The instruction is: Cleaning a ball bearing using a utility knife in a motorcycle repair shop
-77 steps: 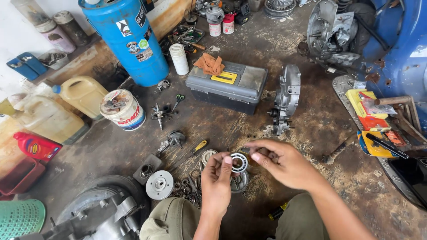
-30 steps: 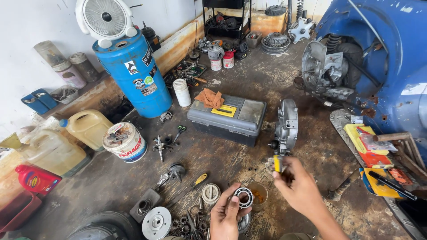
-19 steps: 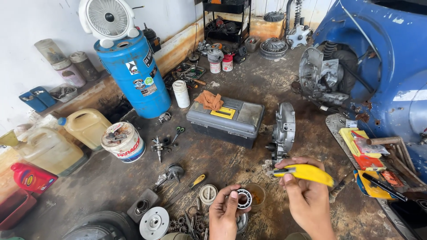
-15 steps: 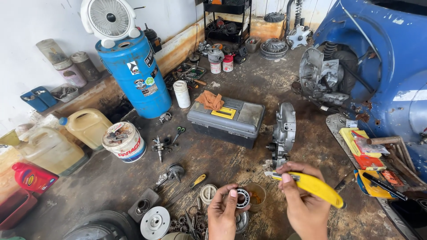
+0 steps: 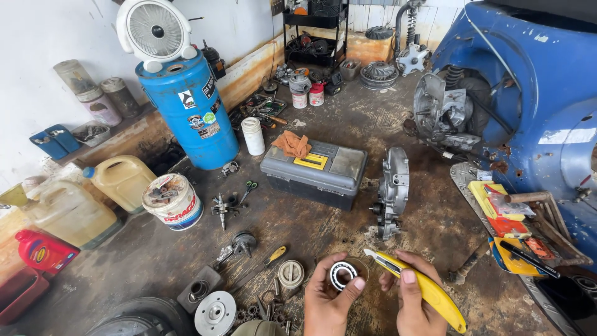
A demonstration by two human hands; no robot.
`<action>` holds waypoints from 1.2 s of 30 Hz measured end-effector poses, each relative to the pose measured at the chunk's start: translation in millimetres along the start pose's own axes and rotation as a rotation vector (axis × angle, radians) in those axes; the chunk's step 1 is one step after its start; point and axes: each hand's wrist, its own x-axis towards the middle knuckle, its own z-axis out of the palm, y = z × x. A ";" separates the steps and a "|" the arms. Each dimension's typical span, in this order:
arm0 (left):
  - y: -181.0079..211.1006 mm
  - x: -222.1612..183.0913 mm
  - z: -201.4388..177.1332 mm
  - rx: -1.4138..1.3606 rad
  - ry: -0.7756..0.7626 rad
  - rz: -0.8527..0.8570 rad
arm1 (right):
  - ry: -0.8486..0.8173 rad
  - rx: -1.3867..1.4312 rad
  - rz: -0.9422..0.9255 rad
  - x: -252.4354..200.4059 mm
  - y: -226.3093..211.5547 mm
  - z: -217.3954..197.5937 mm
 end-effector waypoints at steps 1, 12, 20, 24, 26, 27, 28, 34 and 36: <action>1.8 -0.7 0.9 -0.002 0.002 0.003 | -0.004 0.001 -0.001 1.0 -3.8 1.4; 10.5 -17.0 -10.0 0.018 -0.064 -0.036 | -0.079 0.064 0.019 -10.2 -11.5 6.5; 6.6 -12.1 -14.8 -0.337 -0.086 -0.083 | -0.008 -0.038 -0.108 -15.0 -14.6 6.1; 3.7 -11.0 -16.9 -0.407 -0.163 -0.037 | -0.076 -0.015 -0.066 -17.9 -18.9 8.5; 6.1 -12.3 -17.1 -0.377 -0.208 0.014 | -0.080 -0.038 -0.067 -18.6 -19.1 9.8; 7.3 -13.2 -17.4 -0.347 -0.254 0.065 | -0.085 -0.061 -0.070 -19.2 -19.2 10.4; 8.8 -14.1 -16.3 -0.345 -0.252 0.065 | -0.085 -0.060 -0.068 -19.6 -22.5 12.7; 16.1 -14.8 -11.4 -0.256 -0.159 0.062 | -0.126 -0.148 -0.092 -17.0 -23.8 15.6; 15.8 -13.9 -11.3 -0.436 -0.168 0.037 | -0.138 -0.160 -0.151 -16.2 -21.7 15.9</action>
